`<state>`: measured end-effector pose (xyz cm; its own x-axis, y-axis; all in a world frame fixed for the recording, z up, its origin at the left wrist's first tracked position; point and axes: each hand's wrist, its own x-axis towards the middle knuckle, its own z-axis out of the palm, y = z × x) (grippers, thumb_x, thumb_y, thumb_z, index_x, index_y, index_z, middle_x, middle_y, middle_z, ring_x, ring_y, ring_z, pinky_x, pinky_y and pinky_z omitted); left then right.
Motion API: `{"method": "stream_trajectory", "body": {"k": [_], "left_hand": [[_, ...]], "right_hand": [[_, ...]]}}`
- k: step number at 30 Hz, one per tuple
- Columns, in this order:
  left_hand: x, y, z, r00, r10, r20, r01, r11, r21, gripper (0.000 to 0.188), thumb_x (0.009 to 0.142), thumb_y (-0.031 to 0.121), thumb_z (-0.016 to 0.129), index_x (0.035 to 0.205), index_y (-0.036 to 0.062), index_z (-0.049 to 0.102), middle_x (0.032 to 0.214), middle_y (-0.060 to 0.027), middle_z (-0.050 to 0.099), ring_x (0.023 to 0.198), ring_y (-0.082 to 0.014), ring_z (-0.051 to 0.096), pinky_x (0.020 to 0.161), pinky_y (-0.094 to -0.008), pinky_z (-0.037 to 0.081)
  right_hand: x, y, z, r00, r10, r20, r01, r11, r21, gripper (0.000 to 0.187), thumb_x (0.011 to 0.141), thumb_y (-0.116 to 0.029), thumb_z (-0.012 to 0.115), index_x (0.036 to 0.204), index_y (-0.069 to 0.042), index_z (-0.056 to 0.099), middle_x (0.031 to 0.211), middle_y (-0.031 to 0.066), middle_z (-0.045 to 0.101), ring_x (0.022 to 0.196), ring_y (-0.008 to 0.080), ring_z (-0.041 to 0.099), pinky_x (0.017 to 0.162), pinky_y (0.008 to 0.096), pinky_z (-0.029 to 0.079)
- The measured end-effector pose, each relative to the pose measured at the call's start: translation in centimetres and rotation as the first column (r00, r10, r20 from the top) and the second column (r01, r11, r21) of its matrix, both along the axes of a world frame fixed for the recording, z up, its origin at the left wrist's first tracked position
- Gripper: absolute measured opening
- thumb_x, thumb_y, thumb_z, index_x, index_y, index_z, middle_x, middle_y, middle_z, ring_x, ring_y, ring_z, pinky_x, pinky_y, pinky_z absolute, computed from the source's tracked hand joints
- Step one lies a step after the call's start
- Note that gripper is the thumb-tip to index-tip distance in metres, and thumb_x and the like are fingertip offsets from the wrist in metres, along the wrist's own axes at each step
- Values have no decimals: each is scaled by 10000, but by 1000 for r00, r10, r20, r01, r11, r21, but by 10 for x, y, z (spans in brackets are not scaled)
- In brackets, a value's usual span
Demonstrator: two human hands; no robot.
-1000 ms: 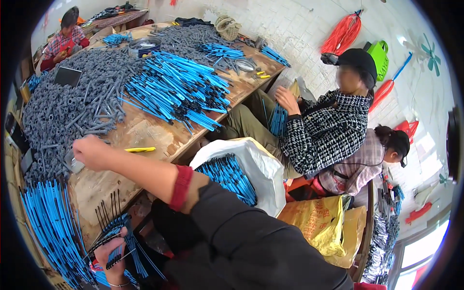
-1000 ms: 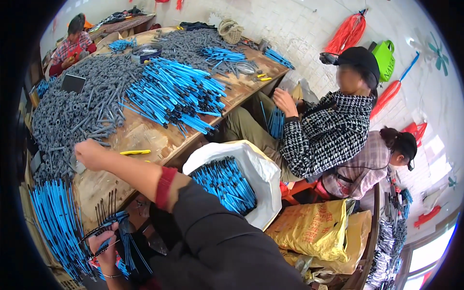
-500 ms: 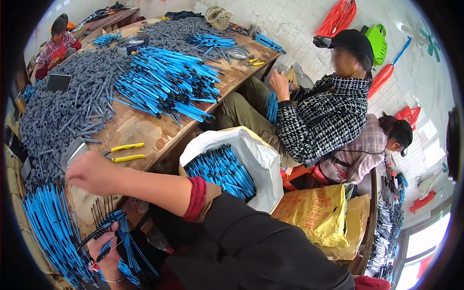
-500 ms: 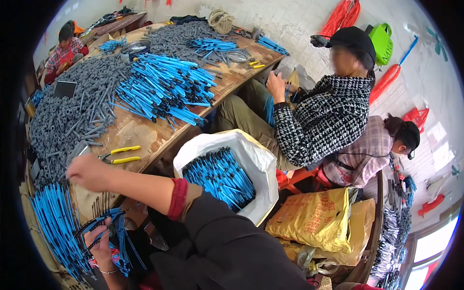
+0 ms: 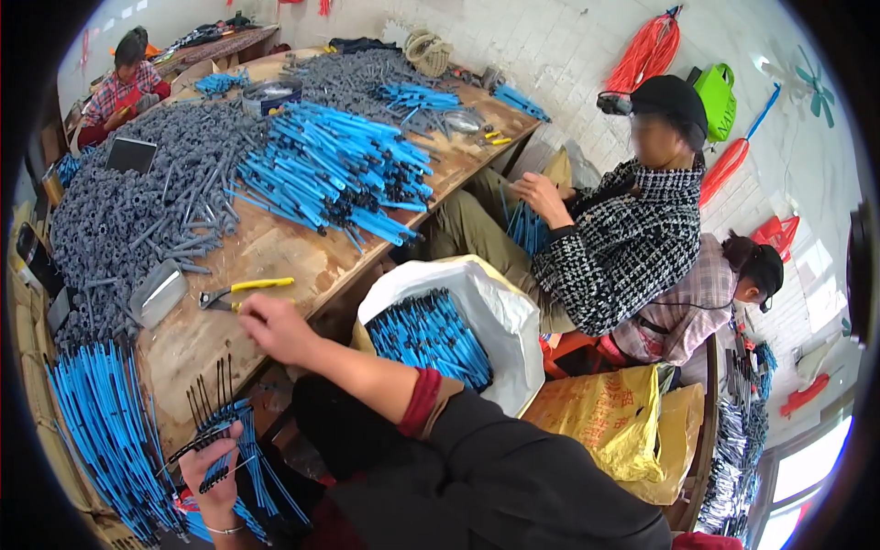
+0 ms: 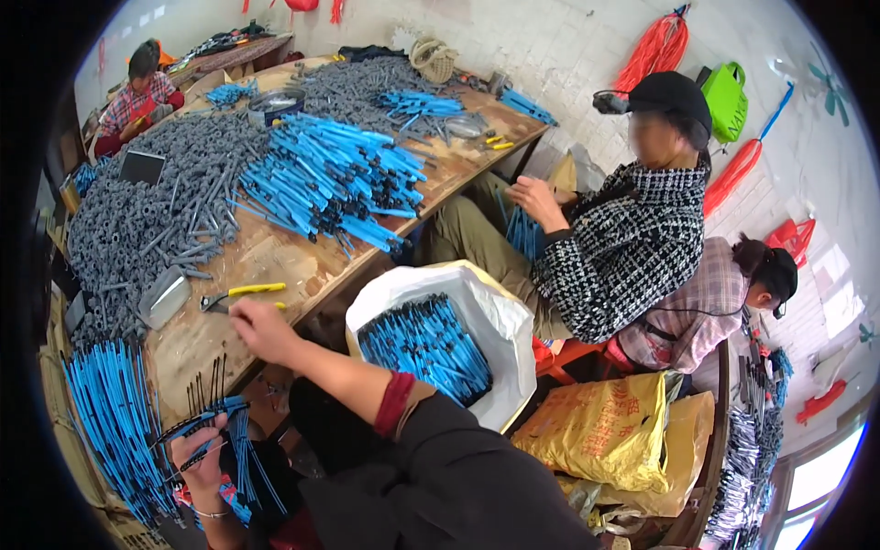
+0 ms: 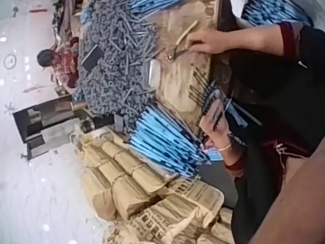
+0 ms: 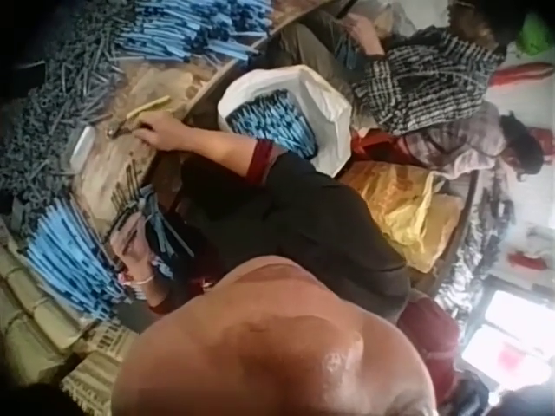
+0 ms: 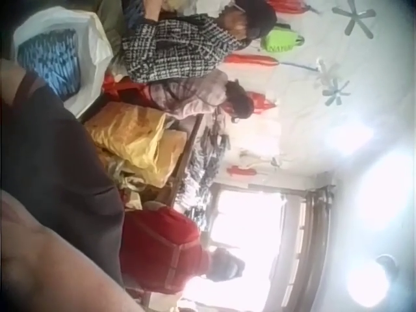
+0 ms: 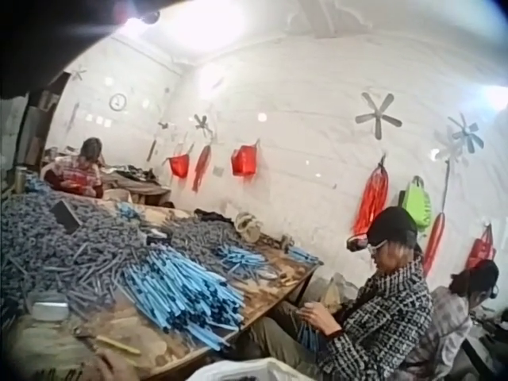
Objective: The person inserts blue wires into connector bases and secures them using pliers.
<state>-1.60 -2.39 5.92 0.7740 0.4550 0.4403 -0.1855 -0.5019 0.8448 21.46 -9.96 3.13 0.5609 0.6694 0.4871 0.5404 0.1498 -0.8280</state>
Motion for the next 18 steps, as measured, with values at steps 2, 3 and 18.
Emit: {"method": "stream_trajectory", "body": {"k": [2, 3, 18], "left_hand": [[3, -1, 0, 998, 33, 47, -37, 995, 92, 84, 697, -53, 626, 778, -32, 616, 818, -178, 662, 763, -246, 654, 743, -325, 502], [5, -1, -3, 998, 33, 44, -37, 995, 89, 84, 697, -53, 626, 778, -32, 616, 818, -178, 662, 763, -246, 654, 743, -325, 502], [9, 12, -6, 981, -192, -12, 190, 963, 191, 253, 736, 177, 631, 968, 90, 682, 999, -124, 654, 849, -243, 647, 706, -272, 494]], "right_hand": [[1, -6, -7, 973, 38, -227, -48, 998, -36, 80, 791, -83, 555, 810, -8, 535, 691, 156, 558, 640, 299, 561, 596, 342, 451], [4, -6, -9, 942, 53, -332, -75, 996, -52, 89, 795, -87, 556, 803, -1, 533, 692, 170, 558, 641, 315, 558, 598, 341, 449], [14, -12, -3, 847, 226, 481, -21, 919, -395, 141, 771, -72, 613, 907, -42, 639, 735, 144, 578, 676, 308, 577, 594, 371, 456]]}}
